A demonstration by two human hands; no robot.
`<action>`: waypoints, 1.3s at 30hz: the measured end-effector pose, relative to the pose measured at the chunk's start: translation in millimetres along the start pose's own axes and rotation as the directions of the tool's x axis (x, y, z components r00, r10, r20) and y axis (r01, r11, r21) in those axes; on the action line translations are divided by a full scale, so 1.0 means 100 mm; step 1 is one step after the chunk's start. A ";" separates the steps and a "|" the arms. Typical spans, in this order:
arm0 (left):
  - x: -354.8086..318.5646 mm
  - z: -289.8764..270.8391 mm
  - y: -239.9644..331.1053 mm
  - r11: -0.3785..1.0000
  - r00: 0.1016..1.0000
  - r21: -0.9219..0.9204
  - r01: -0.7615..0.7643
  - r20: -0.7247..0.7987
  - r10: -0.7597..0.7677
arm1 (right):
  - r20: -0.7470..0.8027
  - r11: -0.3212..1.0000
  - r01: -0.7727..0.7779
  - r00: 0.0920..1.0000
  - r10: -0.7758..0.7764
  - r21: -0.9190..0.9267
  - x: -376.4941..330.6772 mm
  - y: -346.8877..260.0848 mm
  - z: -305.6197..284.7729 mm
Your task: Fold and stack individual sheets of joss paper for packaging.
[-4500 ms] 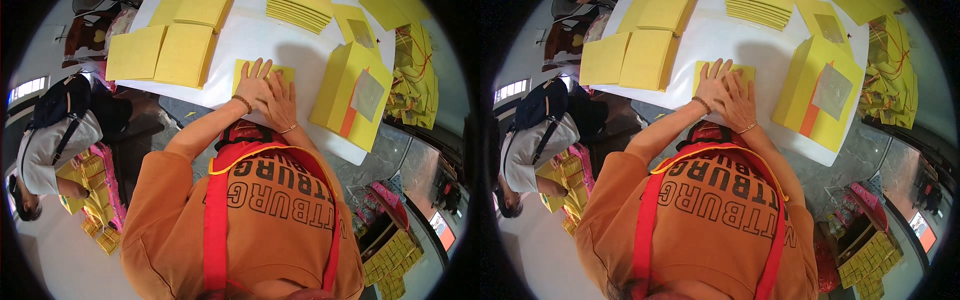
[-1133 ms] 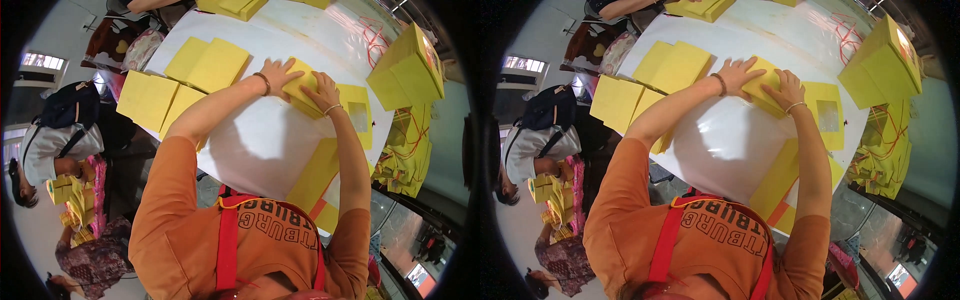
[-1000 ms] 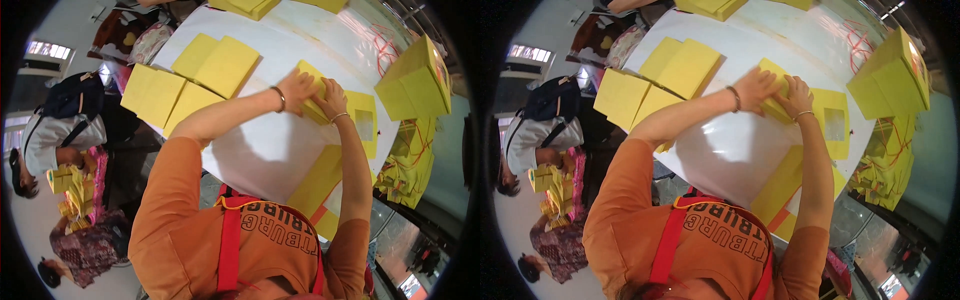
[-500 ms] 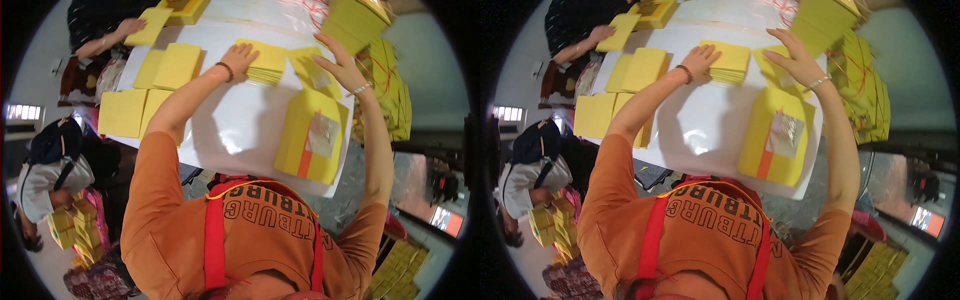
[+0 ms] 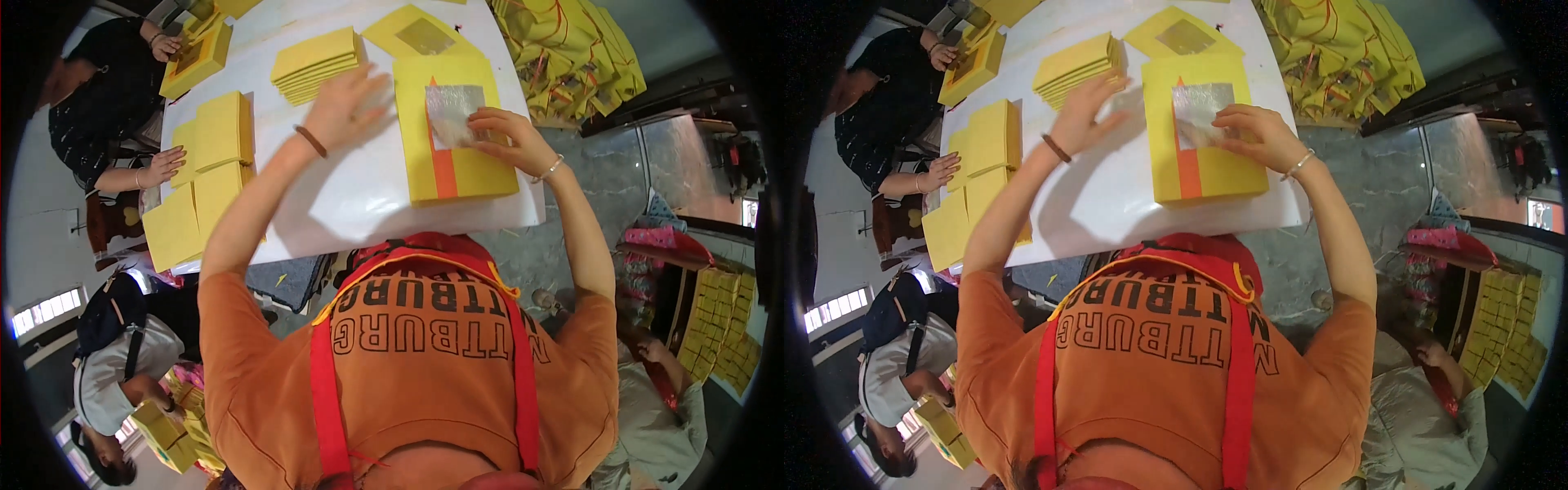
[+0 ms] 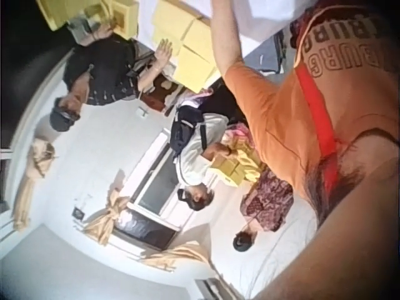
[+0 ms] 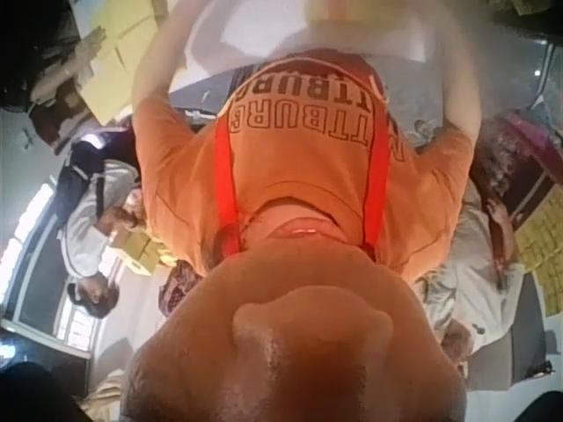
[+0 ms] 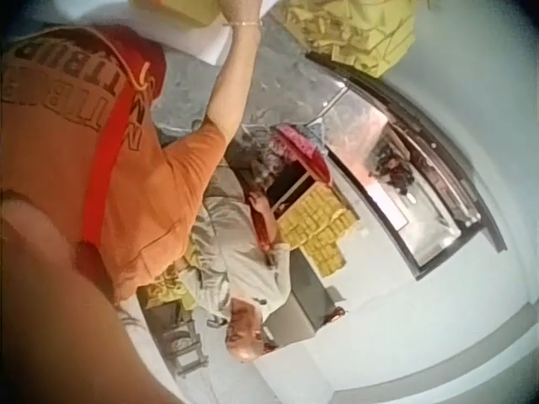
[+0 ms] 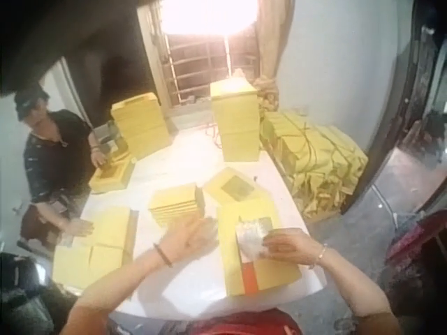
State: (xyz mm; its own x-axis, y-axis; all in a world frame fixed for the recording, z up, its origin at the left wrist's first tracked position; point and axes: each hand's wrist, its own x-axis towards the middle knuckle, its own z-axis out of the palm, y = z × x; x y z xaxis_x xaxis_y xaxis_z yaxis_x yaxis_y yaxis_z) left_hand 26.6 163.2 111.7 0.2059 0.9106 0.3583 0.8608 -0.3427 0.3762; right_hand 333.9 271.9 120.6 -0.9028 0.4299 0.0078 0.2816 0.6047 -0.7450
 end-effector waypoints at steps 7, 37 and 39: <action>-0.30 0.41 1.13 0.992 0.990 -0.030 -0.122 0.062 0.124 | -0.165 0.975 0.105 0.984 -0.073 0.197 -0.10 0.38 0.34; -0.09 0.24 0.93 0.576 0.813 -0.589 0.568 0.510 -0.281 | -0.178 0.848 0.138 0.983 -0.052 0.511 -0.07 0.47 0.33; -0.09 0.24 0.92 0.574 0.810 -0.586 0.572 0.515 -0.282 | -0.179 0.833 0.124 0.983 -0.031 0.539 -0.07 0.46 0.34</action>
State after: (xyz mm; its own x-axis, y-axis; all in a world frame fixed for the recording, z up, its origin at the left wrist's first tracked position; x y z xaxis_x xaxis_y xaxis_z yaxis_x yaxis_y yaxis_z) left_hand 115.3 129.4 122.4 0.1636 0.9528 -0.2558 0.3391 0.1891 0.9215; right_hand 342.2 274.0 63.7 -0.8382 0.5243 0.1501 -0.0525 0.1964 -0.9791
